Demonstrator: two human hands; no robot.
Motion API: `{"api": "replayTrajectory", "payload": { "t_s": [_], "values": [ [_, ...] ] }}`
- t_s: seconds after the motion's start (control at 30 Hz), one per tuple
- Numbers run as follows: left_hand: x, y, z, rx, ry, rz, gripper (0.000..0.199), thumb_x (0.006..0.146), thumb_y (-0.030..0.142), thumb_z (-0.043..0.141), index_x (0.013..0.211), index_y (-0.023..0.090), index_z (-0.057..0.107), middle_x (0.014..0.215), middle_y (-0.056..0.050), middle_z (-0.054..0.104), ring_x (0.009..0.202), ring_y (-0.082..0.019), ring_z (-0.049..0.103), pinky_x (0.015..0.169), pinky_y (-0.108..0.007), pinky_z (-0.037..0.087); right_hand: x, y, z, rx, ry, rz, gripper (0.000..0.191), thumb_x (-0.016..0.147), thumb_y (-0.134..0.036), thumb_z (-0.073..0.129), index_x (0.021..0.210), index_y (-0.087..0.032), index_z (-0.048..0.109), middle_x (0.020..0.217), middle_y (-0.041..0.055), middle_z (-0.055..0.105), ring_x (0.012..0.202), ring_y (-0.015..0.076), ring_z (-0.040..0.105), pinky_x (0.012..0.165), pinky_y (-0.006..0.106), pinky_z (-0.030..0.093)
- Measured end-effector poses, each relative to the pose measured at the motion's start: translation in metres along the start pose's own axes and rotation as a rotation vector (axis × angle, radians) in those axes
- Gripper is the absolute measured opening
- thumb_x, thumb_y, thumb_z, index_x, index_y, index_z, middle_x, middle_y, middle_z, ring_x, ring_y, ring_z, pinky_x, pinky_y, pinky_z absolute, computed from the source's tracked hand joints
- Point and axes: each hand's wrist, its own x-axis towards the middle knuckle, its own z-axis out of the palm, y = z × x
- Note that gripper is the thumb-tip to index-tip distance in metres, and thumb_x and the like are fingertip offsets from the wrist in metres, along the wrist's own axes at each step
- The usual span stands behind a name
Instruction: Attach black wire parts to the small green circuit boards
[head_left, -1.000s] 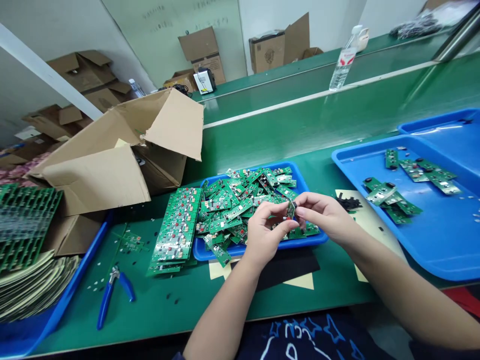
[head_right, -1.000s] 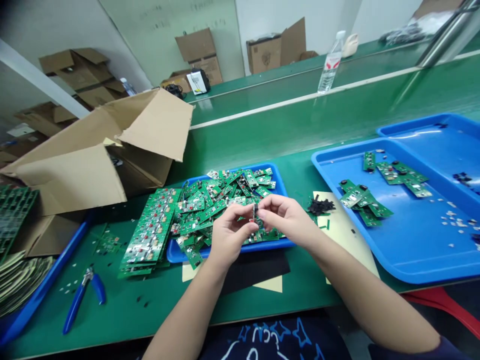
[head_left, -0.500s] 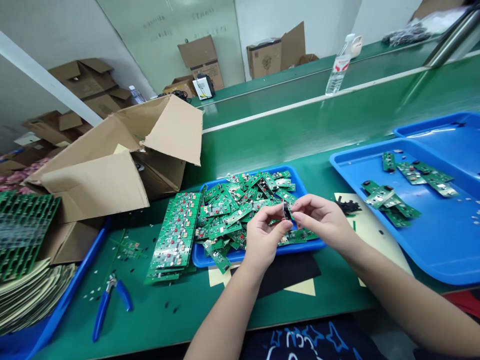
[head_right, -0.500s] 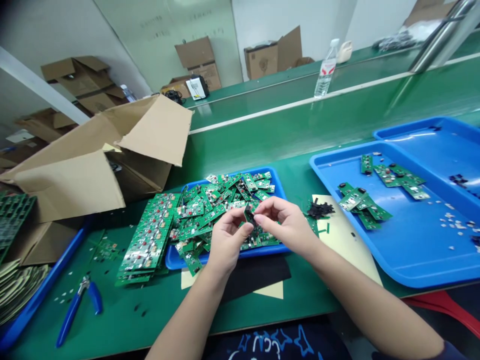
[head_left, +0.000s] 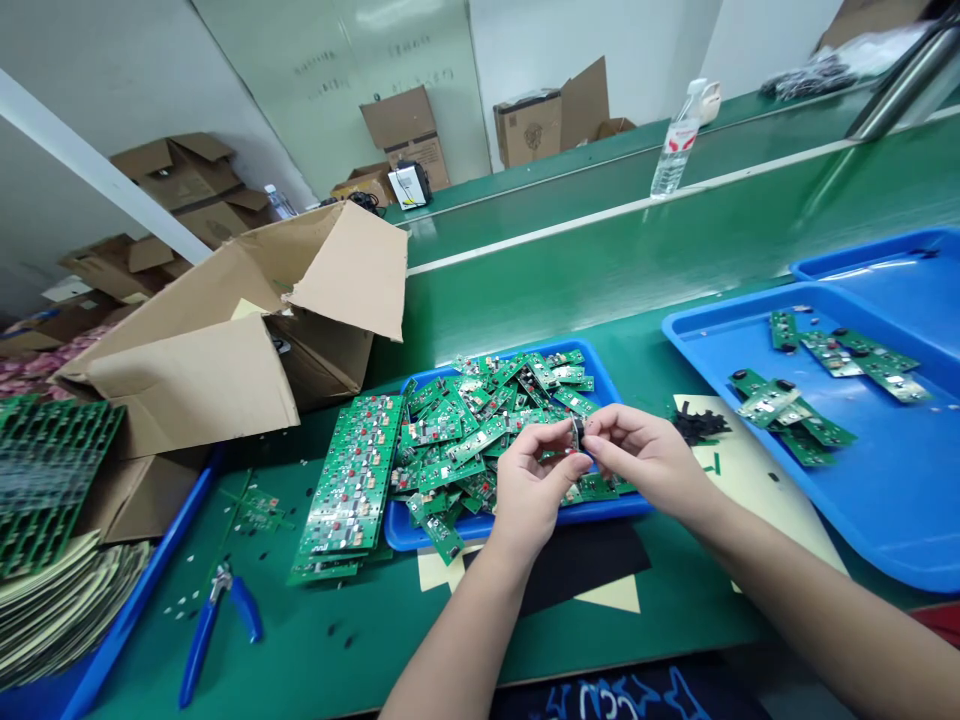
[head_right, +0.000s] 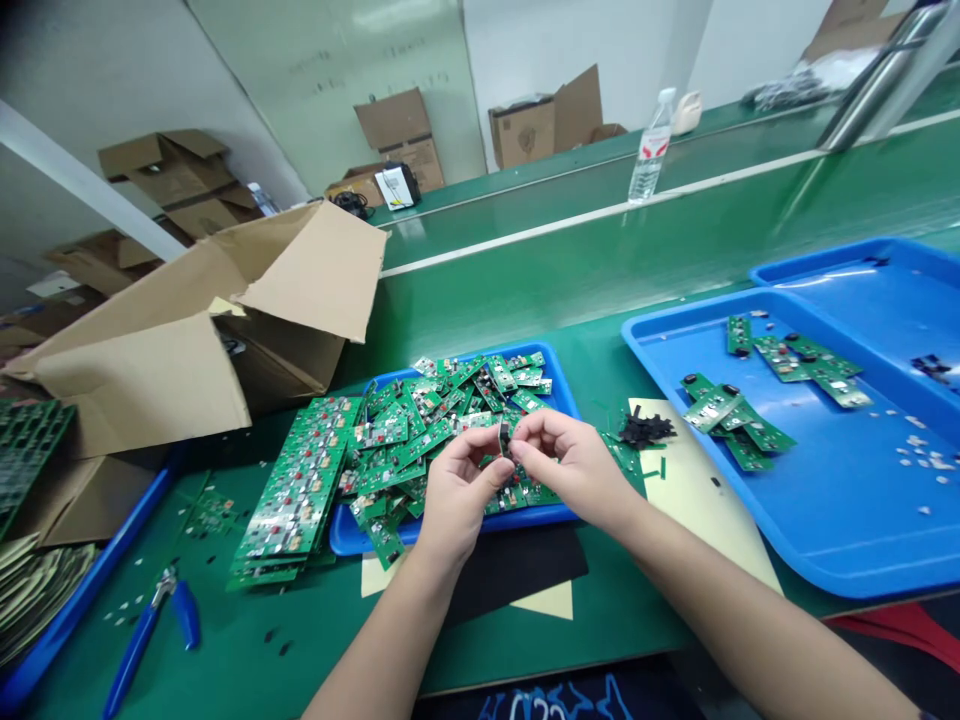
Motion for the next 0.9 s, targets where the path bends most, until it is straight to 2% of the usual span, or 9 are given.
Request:
{"api": "replayTrajectory", "payload": {
  "t_s": [0.2, 0.43, 0.63, 0.77, 0.9],
  "values": [
    [0.0021, -0.0015, -0.003, 0.049, 0.021, 0.035, 0.035, 0.055, 0.031, 0.084, 0.084, 0.017, 0.072, 0.08, -0.003, 0.059, 0.074, -0.014, 0.057, 0.067, -0.025, 0.051, 0.0008, -0.001, -0.0001, 0.259, -0.094, 0.155, 0.03, 0.072, -0.041, 0.07, 0.071, -0.017, 0.054, 0.043, -0.0066, 0.044, 0.036, 0.0065, 0.037, 0.036, 0.019, 0.03],
    [0.0038, -0.0031, -0.0047, 0.091, 0.028, 0.085, 0.035, 0.054, 0.032, 0.085, 0.084, 0.018, 0.073, 0.077, -0.002, 0.057, 0.073, -0.014, 0.055, 0.065, -0.024, 0.048, 0.0016, -0.0065, 0.005, 0.464, -0.105, 0.263, 0.034, 0.066, -0.041, 0.074, 0.068, -0.017, 0.051, 0.036, -0.0111, 0.033, 0.03, 0.0028, 0.022, 0.033, 0.017, 0.018],
    [0.0044, -0.003, -0.0056, 0.052, 0.042, 0.106, 0.035, 0.054, 0.036, 0.084, 0.082, 0.018, 0.072, 0.076, -0.002, 0.056, 0.073, -0.014, 0.055, 0.068, -0.028, 0.051, 0.0038, -0.0023, 0.0082, 0.497, -0.163, 0.36, 0.037, 0.065, -0.042, 0.074, 0.063, -0.018, 0.047, 0.035, -0.0117, 0.03, 0.03, 0.0019, 0.019, 0.033, 0.017, 0.016],
    [0.0038, -0.0004, -0.0043, 0.012, 0.036, 0.051, 0.037, 0.054, 0.037, 0.084, 0.082, 0.017, 0.072, 0.074, -0.002, 0.057, 0.074, -0.015, 0.056, 0.072, -0.029, 0.051, 0.0058, 0.0002, 0.0078, 0.478, -0.148, 0.388, 0.038, 0.065, -0.042, 0.075, 0.063, -0.017, 0.047, 0.035, -0.0113, 0.032, 0.03, 0.0019, 0.019, 0.034, 0.017, 0.016],
    [0.0023, -0.0001, -0.0025, -0.031, 0.009, -0.003, 0.037, 0.052, 0.036, 0.085, 0.081, 0.017, 0.073, 0.073, -0.001, 0.057, 0.071, -0.013, 0.054, 0.068, -0.026, 0.049, 0.007, 0.0004, 0.0062, 0.458, -0.14, 0.398, 0.039, 0.063, -0.043, 0.076, 0.062, -0.017, 0.047, 0.035, -0.0109, 0.033, 0.031, 0.0012, 0.02, 0.034, 0.016, 0.015]
  ]
}}
